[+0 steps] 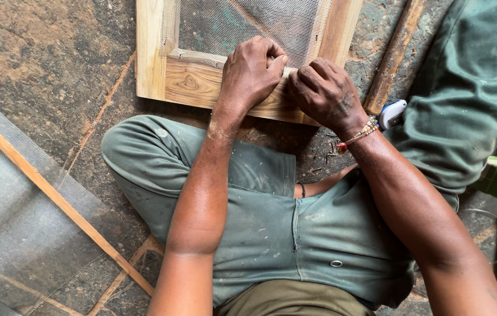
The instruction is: The person sits on the floor and attaches a metal mesh screen to a wooden frame. They use a hammer to drive small nails into the frame, securing the mesh in place. The person repeatedly picks up nails and hammers them along the edges of the frame.
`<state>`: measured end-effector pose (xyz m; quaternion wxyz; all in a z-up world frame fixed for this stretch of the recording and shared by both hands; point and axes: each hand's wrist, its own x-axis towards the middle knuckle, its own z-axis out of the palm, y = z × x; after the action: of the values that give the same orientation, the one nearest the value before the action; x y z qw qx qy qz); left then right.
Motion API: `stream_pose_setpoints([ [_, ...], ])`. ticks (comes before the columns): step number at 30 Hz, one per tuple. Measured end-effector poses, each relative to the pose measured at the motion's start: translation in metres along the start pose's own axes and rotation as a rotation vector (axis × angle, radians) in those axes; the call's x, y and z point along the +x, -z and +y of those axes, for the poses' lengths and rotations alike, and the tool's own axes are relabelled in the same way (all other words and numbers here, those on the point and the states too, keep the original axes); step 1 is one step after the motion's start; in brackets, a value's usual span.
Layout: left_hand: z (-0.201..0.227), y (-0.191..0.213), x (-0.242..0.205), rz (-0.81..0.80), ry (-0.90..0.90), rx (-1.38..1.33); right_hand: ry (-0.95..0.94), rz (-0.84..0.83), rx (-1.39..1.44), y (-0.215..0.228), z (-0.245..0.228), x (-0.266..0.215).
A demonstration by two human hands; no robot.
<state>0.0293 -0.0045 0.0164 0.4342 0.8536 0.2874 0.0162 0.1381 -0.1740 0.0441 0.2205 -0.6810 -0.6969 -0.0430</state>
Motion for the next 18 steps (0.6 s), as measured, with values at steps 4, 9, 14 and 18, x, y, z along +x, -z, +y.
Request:
stream_pose_setpoints([
  [4, -0.003, -0.002, 0.0, 0.005, -0.017, 0.012, -0.004, 0.002, 0.01, 0.0, 0.0, 0.0],
  [9, -0.009, -0.01, 0.001, 0.04, -0.073, 0.074, 0.013, 0.025, -0.002, 0.001, -0.001, 0.002],
  [14, -0.011, -0.017, 0.0, 0.116, -0.162, 0.12, -0.003, 0.012, 0.012, 0.002, -0.002, 0.002],
  [18, -0.01, -0.019, -0.001, 0.151, -0.215, 0.189, -0.009, 0.014, 0.026, 0.002, -0.002, 0.002],
])
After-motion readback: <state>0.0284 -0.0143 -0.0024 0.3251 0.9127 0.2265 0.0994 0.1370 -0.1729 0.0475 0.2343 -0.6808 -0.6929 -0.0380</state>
